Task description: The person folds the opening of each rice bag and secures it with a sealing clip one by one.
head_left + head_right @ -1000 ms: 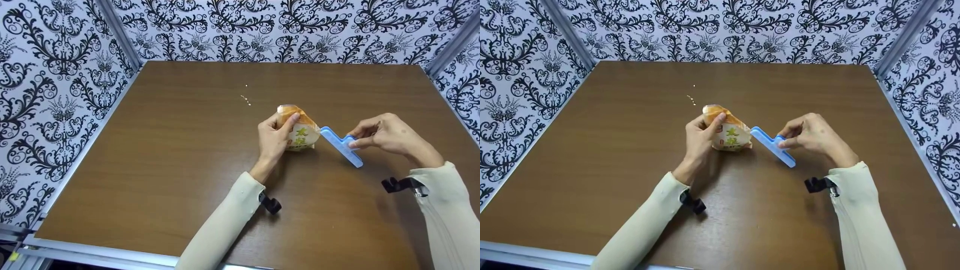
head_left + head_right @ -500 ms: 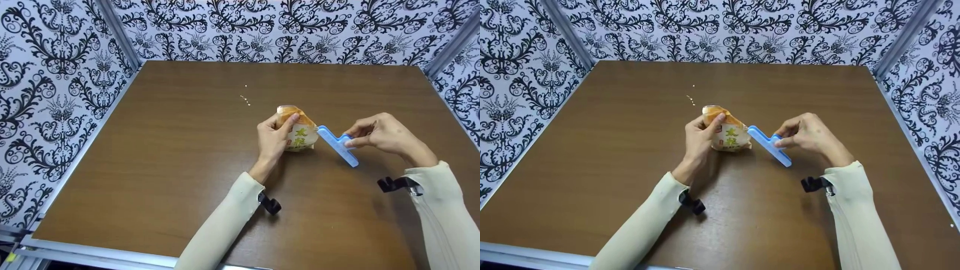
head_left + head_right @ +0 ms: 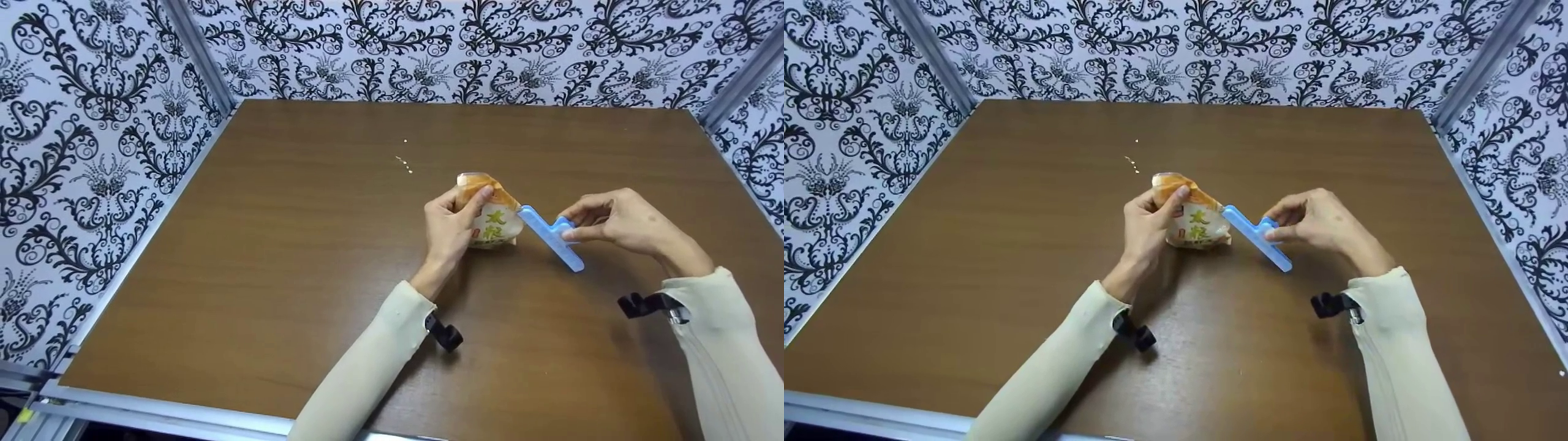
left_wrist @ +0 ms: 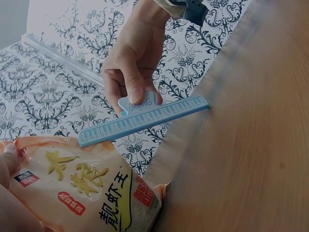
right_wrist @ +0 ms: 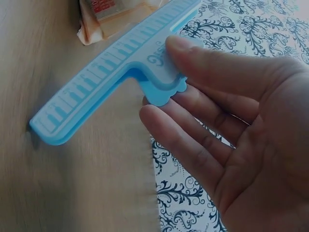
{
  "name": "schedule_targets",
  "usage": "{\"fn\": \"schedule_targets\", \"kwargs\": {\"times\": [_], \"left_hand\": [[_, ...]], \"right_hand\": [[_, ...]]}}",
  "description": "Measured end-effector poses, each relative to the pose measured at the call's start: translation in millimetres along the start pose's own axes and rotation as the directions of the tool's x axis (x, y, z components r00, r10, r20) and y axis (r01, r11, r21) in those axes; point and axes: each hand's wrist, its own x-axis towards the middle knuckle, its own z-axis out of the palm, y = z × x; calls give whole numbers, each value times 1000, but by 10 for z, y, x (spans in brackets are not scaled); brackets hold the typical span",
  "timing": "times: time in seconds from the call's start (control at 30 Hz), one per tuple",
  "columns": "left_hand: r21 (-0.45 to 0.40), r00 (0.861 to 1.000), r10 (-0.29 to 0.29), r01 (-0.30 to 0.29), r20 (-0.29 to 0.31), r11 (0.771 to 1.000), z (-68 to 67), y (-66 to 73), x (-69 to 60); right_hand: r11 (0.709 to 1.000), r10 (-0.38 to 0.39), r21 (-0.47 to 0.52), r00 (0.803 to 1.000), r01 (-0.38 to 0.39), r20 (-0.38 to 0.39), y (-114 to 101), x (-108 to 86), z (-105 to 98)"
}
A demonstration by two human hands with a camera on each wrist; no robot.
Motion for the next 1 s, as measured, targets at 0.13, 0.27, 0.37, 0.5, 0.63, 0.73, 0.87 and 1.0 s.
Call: {"fn": "schedule_targets", "kwargs": {"times": [0.13, 0.27, 0.37, 0.5, 0.63, 0.73, 0.87, 1.0], "left_hand": [[-15, 1000, 6, -6, 8, 1000, 5, 2, -4], [-15, 1000, 11, -11, 8, 1000, 2, 0, -9], [-10, 1000, 28, -28, 6, 1000, -4, -3, -6], [-15, 999, 51, -51, 10, 999, -11, -13, 0], [-15, 997, 69, -69, 18, 997, -15, -21, 2], [-11, 997, 74, -74, 18, 997, -18, -14, 0], [-14, 998, 67, -67, 16, 998, -19, -10, -5], [-13, 998, 61, -61, 17, 998, -18, -13, -5]], "right_hand": [[999, -45, 1, 999, 45, -14, 18, -12, 7], [999, -49, 8, 999, 49, -12, 18, -15, 13], [998, -56, 9, 998, 56, -15, 11, -6, 24], [996, -89, -9, 995, 88, -36, 8, 4, 35], [995, -96, -38, 994, 95, -53, 20, 3, 32], [994, -96, -50, 994, 93, -61, 30, 2, 30], [995, -92, -44, 993, 89, -73, 35, 0, 36], [997, -75, -19, 993, 73, -90, 20, -10, 47]]}}
